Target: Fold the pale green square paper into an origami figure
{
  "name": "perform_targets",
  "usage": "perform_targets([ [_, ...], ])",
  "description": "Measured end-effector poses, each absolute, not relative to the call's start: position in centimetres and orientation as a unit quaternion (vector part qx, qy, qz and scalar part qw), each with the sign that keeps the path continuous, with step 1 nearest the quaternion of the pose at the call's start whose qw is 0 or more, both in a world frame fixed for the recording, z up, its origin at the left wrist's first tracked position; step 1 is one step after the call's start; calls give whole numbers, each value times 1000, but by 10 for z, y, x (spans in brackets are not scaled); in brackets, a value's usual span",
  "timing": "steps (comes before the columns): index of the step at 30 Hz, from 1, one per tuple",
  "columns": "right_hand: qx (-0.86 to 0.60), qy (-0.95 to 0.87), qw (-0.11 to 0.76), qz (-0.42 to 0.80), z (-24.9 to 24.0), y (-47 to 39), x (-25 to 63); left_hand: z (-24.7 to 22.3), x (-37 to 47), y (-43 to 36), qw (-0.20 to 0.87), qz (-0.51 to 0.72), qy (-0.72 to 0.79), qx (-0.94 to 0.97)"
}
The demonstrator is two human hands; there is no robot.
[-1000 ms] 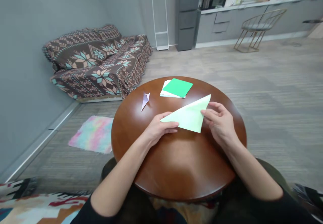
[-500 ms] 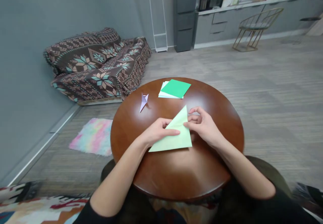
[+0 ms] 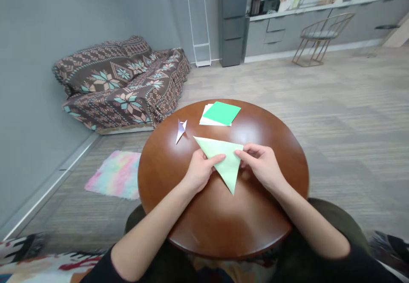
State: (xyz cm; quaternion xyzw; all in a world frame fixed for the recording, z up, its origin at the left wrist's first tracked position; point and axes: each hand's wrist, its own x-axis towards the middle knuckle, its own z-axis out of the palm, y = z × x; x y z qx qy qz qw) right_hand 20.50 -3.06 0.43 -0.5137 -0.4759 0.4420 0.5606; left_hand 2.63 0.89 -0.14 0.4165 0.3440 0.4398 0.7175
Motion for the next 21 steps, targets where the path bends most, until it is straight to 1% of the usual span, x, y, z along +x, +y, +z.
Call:
perform_targets([
  [7,-531,-475,568,412,4,-33,205,0,27,6,723,434,338,418],
  [15,-548,-458,565,413,7,-34,204,-12,24,9,645,470,383,466],
  [21,-560,-448,554,423,7,-34,206,-12,24,9,635,471,380,480],
])
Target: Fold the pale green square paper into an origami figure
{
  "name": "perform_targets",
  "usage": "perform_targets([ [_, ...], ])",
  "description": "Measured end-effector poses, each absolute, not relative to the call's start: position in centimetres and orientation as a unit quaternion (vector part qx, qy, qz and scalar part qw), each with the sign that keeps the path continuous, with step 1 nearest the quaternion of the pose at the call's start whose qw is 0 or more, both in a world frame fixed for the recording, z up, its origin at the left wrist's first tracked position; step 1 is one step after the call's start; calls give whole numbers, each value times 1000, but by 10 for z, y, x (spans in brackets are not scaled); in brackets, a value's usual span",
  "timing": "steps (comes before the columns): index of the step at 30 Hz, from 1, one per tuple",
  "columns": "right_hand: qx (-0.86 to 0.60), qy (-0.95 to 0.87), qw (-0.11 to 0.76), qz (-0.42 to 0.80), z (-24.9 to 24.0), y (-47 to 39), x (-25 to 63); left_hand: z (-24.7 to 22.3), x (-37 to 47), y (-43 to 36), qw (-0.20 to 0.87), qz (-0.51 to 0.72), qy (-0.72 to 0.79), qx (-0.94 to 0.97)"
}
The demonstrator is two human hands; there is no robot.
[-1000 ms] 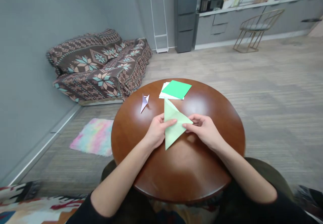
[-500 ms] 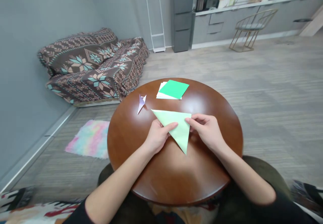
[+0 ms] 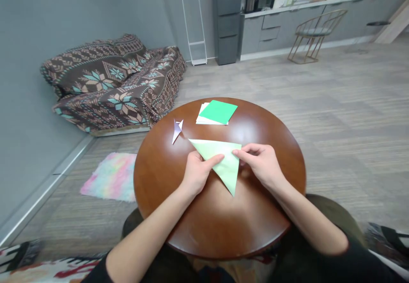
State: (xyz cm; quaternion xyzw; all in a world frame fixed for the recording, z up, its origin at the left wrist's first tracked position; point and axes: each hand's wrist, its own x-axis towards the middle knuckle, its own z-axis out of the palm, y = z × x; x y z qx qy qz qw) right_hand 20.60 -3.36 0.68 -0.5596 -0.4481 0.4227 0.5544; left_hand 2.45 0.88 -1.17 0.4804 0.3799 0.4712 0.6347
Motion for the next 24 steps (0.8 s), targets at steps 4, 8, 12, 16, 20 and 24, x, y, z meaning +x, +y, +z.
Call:
perform_targets([
  [4,-559,-448,552,426,7,-33,206,-9,25,8,639,471,386,470],
  [8,-547,-444,558,439,7,-32,207,-8,24,8,649,462,378,472],
  [12,-537,-435,561,457,5,-32,207,-8,24,7,647,459,383,473],
  [16,-511,-403,567,505,2,-31,207,-8,24,6,649,461,380,471],
  [20,-460,-352,589,564,-1,-28,209,-10,24,7,651,458,380,471],
  [24,-458,-350,621,531,0,-28,209,-9,24,8,649,459,387,467],
])
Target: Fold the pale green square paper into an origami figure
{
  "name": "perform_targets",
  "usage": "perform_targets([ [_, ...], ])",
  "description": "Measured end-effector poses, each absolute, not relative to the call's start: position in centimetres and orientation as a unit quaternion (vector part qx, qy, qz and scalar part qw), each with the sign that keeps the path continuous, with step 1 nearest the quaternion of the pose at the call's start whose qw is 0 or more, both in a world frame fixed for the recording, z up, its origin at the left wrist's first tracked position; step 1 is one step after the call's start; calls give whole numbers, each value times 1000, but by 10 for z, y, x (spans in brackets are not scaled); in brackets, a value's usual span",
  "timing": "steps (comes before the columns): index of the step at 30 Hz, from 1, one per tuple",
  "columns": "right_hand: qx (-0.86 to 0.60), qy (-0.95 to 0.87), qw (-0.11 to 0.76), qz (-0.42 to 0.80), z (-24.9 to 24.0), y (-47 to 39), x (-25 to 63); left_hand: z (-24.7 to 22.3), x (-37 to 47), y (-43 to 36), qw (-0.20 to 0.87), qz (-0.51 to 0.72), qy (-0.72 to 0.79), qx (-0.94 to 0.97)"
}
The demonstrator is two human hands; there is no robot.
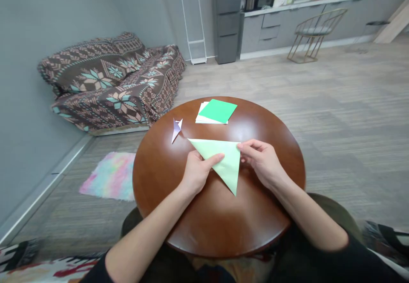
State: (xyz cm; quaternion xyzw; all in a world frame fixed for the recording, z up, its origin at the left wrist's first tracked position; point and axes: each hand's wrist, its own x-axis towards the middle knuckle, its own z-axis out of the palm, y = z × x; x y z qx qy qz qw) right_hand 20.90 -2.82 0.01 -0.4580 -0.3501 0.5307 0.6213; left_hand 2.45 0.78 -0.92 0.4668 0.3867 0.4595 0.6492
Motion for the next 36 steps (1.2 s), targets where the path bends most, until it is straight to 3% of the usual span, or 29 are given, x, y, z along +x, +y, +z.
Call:
perform_targets([
  [4,-488,-395,630,457,4,-31,207,-7,26,7,654,464,391,453],
  [11,-486,-420,577,504,4,-31,205,-5,26,6,654,469,386,450],
  [36,-485,-384,617,486,4,-31,204,-5,24,6,602,480,410,489],
])
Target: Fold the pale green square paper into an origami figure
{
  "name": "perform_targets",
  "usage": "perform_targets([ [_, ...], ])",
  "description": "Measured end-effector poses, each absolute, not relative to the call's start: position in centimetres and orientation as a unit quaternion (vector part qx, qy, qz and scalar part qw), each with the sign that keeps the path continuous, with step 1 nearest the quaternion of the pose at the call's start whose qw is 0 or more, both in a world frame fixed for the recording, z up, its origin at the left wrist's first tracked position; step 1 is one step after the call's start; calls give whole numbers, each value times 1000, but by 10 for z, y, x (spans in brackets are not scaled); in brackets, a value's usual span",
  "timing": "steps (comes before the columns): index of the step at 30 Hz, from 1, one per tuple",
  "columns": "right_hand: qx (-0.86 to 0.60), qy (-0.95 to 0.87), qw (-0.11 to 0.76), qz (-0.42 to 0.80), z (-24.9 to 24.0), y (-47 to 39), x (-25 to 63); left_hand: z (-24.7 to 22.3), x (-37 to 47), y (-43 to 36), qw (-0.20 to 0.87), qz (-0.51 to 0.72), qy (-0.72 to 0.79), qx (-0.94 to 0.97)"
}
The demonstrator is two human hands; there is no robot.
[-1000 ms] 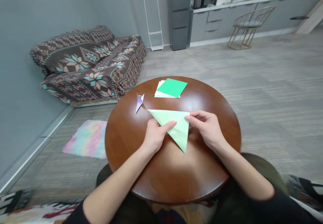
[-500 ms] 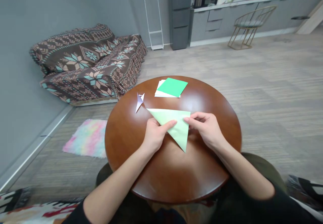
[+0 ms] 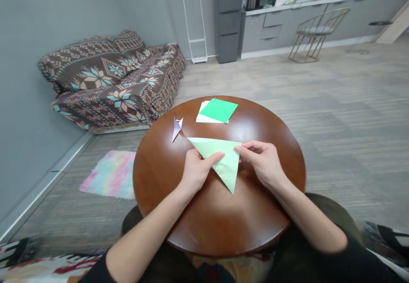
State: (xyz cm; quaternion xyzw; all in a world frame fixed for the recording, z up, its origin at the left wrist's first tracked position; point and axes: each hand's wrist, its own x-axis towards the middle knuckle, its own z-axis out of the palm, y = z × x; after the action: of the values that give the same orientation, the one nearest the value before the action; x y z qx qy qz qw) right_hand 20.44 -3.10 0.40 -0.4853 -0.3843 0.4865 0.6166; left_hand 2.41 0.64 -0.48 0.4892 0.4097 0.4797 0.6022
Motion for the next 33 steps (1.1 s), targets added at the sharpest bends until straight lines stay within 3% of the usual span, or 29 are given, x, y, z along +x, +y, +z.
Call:
perform_targets([
  [6,-477,-380,607,509,3,-32,204,-6,24,7,589,485,408,502],
  [12,-440,-492,460,594,5,-40,197,-9,23,10,585,512,411,477],
  [20,-468,-488,435,595,1,-38,202,4,20,16,641,527,379,410],
  [33,-501,-535,409,543,-1,-39,207,20,1,28,633,563,359,391],
])
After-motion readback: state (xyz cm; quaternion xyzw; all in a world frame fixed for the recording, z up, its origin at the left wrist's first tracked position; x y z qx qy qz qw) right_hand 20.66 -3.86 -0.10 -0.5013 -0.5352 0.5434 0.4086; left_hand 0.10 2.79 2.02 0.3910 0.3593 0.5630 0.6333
